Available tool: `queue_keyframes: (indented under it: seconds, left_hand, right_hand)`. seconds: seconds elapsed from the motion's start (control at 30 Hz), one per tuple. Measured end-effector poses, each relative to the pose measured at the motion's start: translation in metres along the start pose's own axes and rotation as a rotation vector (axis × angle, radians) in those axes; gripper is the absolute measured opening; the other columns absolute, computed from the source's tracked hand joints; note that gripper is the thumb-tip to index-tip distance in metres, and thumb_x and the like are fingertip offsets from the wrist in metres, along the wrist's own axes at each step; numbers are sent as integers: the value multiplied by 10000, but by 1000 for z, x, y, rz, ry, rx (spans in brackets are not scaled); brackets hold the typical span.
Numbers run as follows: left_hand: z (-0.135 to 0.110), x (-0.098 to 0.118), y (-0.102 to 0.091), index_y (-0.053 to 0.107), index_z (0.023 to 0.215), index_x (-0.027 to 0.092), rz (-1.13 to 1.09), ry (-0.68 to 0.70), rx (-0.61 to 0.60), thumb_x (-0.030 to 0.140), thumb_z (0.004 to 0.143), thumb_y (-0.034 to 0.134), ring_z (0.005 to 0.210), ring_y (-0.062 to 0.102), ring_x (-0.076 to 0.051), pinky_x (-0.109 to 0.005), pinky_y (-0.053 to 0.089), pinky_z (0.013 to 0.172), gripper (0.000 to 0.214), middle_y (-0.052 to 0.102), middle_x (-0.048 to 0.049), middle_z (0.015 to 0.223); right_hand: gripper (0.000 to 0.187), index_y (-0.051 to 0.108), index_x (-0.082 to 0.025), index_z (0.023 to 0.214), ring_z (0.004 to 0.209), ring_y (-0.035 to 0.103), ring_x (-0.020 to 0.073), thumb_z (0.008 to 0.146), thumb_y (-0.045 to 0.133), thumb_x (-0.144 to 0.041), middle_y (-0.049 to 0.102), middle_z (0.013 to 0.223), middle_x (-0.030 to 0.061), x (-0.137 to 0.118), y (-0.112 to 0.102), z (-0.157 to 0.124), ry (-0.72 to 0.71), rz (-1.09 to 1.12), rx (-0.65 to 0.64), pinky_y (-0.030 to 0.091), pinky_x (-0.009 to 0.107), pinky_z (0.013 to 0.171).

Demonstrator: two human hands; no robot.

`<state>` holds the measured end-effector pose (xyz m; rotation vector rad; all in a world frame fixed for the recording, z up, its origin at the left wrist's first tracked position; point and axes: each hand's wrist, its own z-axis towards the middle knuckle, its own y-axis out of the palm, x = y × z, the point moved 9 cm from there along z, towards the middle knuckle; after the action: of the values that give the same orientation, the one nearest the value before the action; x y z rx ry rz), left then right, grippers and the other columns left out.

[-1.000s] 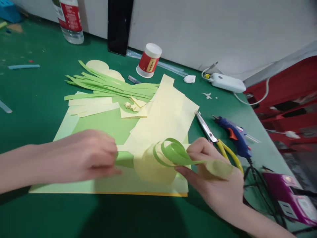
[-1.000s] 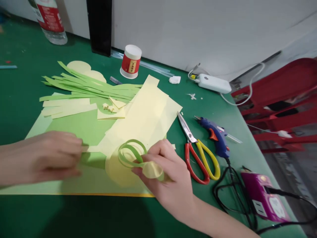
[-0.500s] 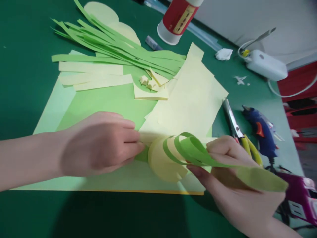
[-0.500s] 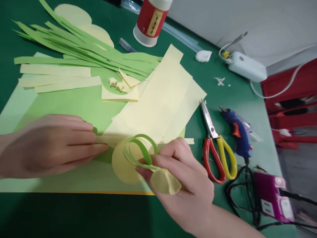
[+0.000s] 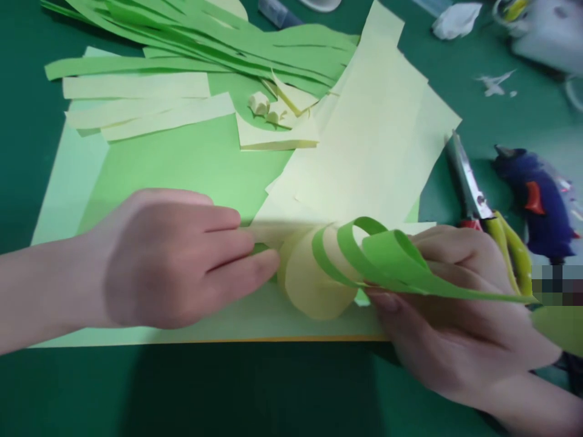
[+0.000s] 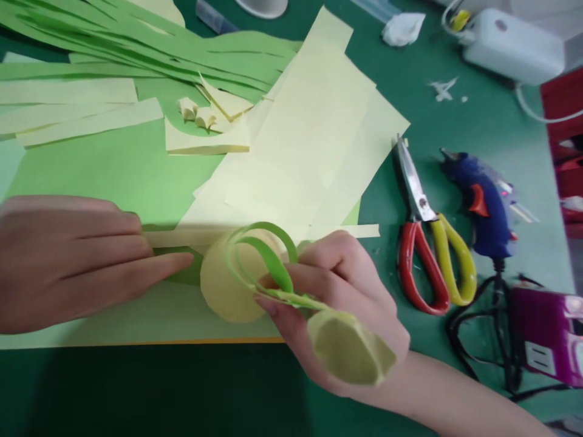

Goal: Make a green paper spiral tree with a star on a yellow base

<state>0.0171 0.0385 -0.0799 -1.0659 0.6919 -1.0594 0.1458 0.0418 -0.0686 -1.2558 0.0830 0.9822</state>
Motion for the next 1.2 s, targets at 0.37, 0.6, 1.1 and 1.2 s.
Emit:
queue_keyframes:
  seconds: [0.37, 0.6, 1.1, 1.2]
  left_hand:
    - [-2, 10, 4, 655, 929, 206, -64, 114, 22, 188, 874, 396, 399, 435, -108, -254, 305, 368, 265, 536, 38, 466]
    - [-2, 11, 9, 650, 958, 213, -52, 114, -4, 179, 869, 387, 422, 482, -115, -248, 321, 389, 279, 591, 45, 508]
    - [7, -24, 24, 681, 885, 249, -486, -336, -161, 442, 863, 352, 364, 432, -65, -149, 426, 437, 382, 471, 91, 437]
    - [3, -27, 26, 680, 898, 248, -569, -379, -155, 424, 835, 434, 370, 437, -63, -158, 475, 509, 309, 459, 96, 443]
  right_hand:
    - [137, 521, -195, 873, 652, 421, 124, 809, 506, -75, 416, 719, 30, -6, 1, 1, -38, -94, -28, 356, 279, 481]
    - [114, 497, -192, 885, 637, 416, 101, 829, 503, -93, 403, 730, 13, -4, 2, 1, -24, -111, -7, 354, 269, 485]
    - [101, 488, -186, 838, 625, 443, 95, 815, 530, -97, 426, 721, 14, 0, -1, 0, 18, -78, 76, 350, 295, 493]
    - [89, 495, -189, 845, 630, 441, 106, 816, 527, -111, 423, 728, 20, 1, -1, 0, 10, -88, 45, 363, 309, 504]
